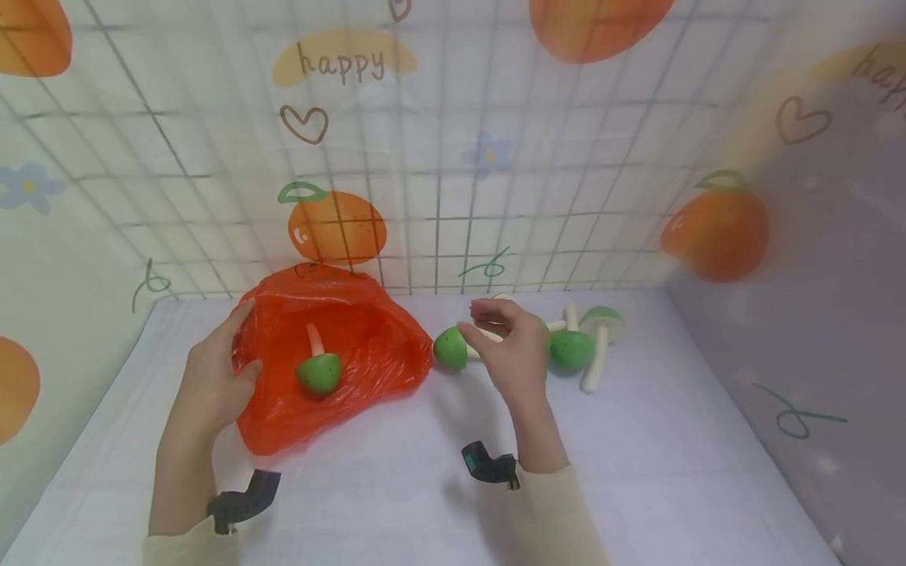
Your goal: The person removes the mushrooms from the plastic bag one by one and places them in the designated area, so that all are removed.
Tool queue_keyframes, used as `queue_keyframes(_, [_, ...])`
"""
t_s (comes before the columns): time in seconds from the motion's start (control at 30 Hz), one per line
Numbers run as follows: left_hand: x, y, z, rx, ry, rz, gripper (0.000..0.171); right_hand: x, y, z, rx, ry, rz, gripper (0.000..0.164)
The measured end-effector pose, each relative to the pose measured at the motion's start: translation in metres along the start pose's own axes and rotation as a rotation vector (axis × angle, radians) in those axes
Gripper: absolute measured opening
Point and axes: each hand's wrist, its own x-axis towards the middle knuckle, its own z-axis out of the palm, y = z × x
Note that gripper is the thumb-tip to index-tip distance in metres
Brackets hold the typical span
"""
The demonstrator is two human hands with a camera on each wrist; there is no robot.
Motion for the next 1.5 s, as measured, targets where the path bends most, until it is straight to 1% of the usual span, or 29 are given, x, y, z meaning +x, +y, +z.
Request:
queue_keyframes(0.17, [-0.001, -0.001, 0.0, 0.004, -0.008, -0.005, 0.085, -0.006, -0.002, 0.02, 0.011, -0.073, -0.051, 0.029])
queue_keyframes(0.33, [-0.001, -0.001, 0.001, 0.012, -0.001, -0.002, 0.085, -0.013, -0.003, 0.041, -0.019, -0.155, -0.089, 0.031])
queue_keyframes(0.57, [0.0, 0.0, 0.002, 0.02, -0.001, -0.012, 0.085, -0.019, -0.005, 0.064, -0.038, -0.222, -0.118, 0.033])
queue_keyframes(0.73, [0.0, 0.0, 0.003, 0.017, 0.001, -0.009, 0.085, -0.02, -0.005, 0.077, -0.052, -0.259, -0.119, 0.034])
queue_keyframes(1.03, [0.0, 0.0, 0.001, 0.007, 0.001, -0.009, 0.085, -0.021, -0.001, 0.105, -0.09, -0.341, -0.095, 0.037])
queue_keyframes(1.3, [0.0, -0.002, 0.001, 0.01, 0.004, -0.002, 0.085, -0.024, 0.009, 0.131, -0.118, -0.433, -0.06, 0.041])
queue_keyframes(1.5, [0.0, -0.002, 0.002, 0.014, 0.011, 0.0, 0.084, -0.027, 0.015, 0.147, -0.125, -0.474, -0.056, 0.044])
